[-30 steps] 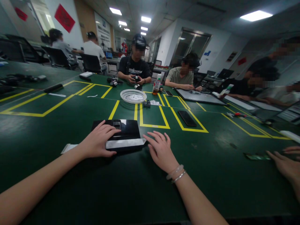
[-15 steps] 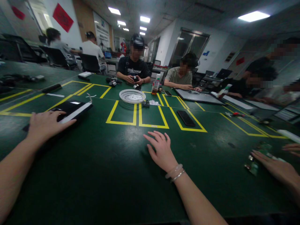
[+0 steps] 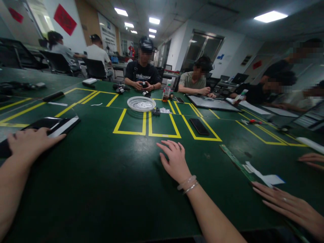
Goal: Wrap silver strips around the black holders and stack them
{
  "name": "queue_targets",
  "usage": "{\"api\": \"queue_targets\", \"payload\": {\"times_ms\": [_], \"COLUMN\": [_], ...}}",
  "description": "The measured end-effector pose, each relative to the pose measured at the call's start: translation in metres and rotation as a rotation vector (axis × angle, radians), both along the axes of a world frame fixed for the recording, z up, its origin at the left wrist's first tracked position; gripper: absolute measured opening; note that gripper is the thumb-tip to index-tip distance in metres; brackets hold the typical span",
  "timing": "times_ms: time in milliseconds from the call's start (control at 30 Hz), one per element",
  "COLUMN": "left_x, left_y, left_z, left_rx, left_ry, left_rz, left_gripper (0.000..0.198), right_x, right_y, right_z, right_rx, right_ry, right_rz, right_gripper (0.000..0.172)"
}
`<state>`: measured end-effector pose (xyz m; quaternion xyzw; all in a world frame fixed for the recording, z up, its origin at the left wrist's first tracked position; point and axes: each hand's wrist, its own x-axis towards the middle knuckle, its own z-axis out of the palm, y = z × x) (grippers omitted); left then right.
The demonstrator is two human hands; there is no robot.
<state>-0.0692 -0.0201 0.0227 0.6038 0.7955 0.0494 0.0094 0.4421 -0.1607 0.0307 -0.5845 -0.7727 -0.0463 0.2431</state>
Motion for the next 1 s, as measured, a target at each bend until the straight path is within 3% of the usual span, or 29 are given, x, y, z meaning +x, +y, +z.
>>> {"api": "queue_targets", "payload": {"times_ms": [167,367,467,533,667,767,900,1000], "left_x": [0.033,0.042,0.044,0.054,0.096,0.135,0.172,0.18], "left_y": [-0.01,-0.012,-0.007,-0.005,-0.011,-0.026,-0.048,-0.055], "left_z": [0.017,0.02,0.017,0.015,0.01,0.009,0.012,0.014], "left_rx": [-0.154,-0.141,-0.112,-0.064,0.017,-0.034,-0.091,-0.094], "left_ry": [0.001,-0.036,-0.049,-0.096,-0.339,-0.502,-0.619,-0.656], "left_rz": [0.133,0.02,-0.128,-0.313,-0.707,-0.904,-1.086,-1.114], "left_gripper": [0.076,0.067,0.065,0.066,0.068,0.061,0.05,0.044], "right_x": [0.0,-0.001,-0.001,-0.001,-0.002,-0.005,-0.008,-0.008], "right_y": [0.0,-0.002,-0.002,-0.002,-0.002,-0.004,-0.005,-0.005], "right_z": [0.0,0.001,0.001,0.001,0.003,0.004,0.003,0.004], "right_rx": [0.004,0.01,0.009,0.001,-0.038,-0.101,-0.203,-0.247], "right_ry": [0.007,0.005,0.008,0.01,0.008,0.005,0.023,0.05], "right_rz": [0.014,0.018,0.031,0.045,0.127,0.233,0.308,0.322], "right_gripper": [0.04,0.041,0.042,0.042,0.041,0.043,0.034,0.025]}}
